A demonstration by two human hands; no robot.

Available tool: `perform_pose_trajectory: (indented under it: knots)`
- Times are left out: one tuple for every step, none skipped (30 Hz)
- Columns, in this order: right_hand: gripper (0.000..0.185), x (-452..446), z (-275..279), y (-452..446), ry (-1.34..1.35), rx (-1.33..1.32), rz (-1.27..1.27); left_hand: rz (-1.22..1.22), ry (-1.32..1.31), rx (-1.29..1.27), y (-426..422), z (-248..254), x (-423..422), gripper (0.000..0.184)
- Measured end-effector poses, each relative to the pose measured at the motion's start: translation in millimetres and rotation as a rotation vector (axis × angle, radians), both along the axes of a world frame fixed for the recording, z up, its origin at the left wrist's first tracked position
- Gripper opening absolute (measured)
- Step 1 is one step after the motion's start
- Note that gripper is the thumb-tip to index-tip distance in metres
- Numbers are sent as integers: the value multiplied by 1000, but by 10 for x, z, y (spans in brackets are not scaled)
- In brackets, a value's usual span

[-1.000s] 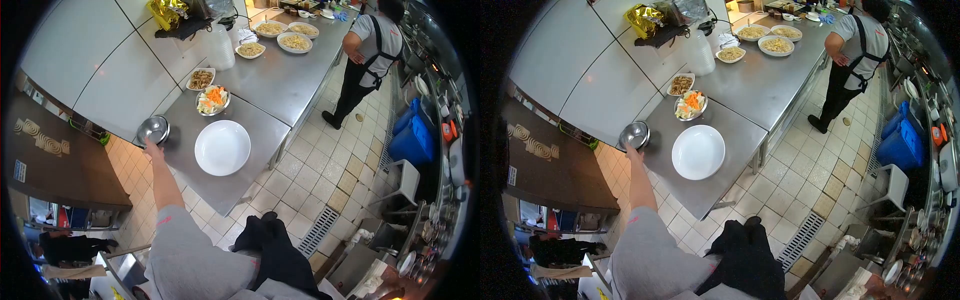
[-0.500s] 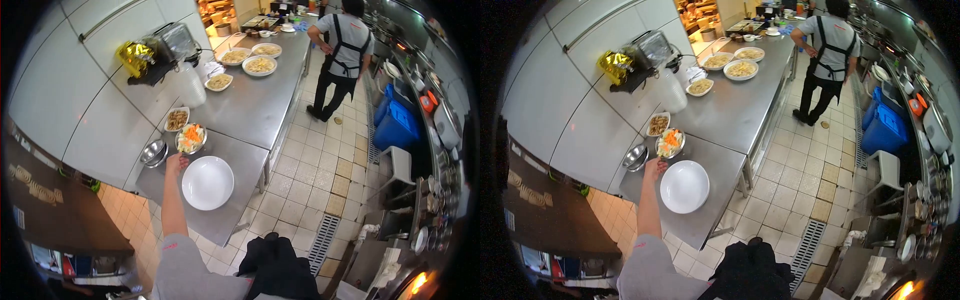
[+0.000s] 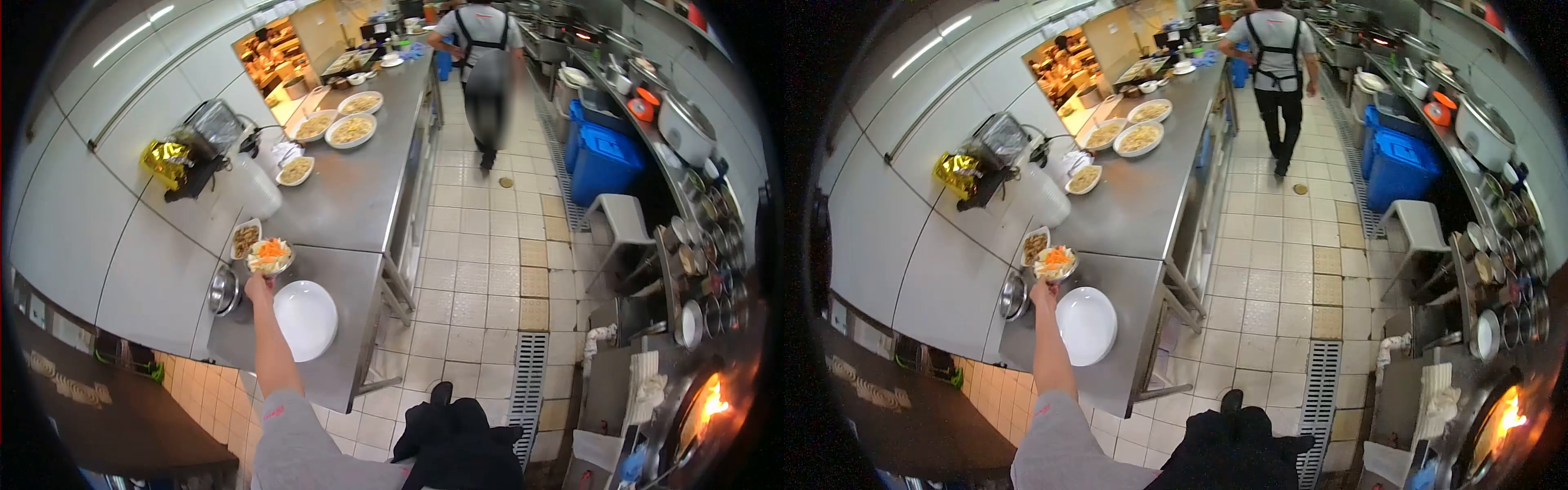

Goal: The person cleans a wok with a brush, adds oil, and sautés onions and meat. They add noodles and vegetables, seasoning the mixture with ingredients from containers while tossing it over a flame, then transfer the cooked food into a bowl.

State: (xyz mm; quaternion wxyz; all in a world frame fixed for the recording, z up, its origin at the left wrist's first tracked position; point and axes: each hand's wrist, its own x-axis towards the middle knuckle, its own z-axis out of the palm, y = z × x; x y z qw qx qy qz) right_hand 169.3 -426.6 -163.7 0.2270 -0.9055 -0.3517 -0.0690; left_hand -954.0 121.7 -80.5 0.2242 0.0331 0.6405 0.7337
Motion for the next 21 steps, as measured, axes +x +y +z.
perform_pose_trajectory:
  knots:
    - [53,-205,245,137,174,26,-134,-32,62,-22,-20,86,162,10]
    - [57,-598,677,431,342,60,-285,-70,101,-2,-59,267,421,9]
    - [61,-991,1109,726,488,92,-441,-112,139,19,-92,430,700,8]
    - [58,-690,755,358,471,102,-428,-183,183,48,-109,483,834,7]
    - [56,-425,383,39,489,147,-399,-280,223,76,-69,516,1032,7]
    - [54,-283,106,-194,527,206,-376,-315,174,85,-15,707,1468,7]
    - [52,-221,-91,-370,556,275,-359,-453,181,68,63,784,1774,7]
    - [46,-345,14,-253,676,294,-433,-562,218,70,120,962,2306,5]
    - [41,-456,113,-143,792,313,-516,-692,185,117,172,981,2693,3]
    - [36,-569,231,-22,900,330,-603,-842,198,105,219,992,3127,6]
    - [38,-662,373,107,903,403,-616,-950,162,143,347,910,3563,10]
    - [41,-827,559,270,889,450,-634,-1133,48,185,352,996,4200,17]
    - [44,-904,732,411,876,497,-652,-1287,2,209,325,1059,4913,21]
    - [48,-972,872,467,869,535,-667,-1420,-48,233,229,1144,5673,24]
    - [51,-1025,1000,504,857,567,-673,-1530,-103,260,125,1198,6348,27]
    - [52,-1034,1024,509,851,605,-643,-1676,-169,246,53,1160,6925,30]
    - [52,-1050,1043,457,842,639,-595,-1805,-237,235,-23,1153,7447,33]
    - [48,-1018,973,391,843,715,-546,-1940,-268,205,-145,1185,8012,33]
    - [44,-978,923,356,843,788,-487,-2022,-205,154,-294,1249,8567,27]
    - [42,-988,1076,342,934,770,-514,-2141,-195,176,-455,1297,9114,21]
    - [42,-979,1064,328,947,800,-509,-2185,-142,209,-663,1344,9641,12]
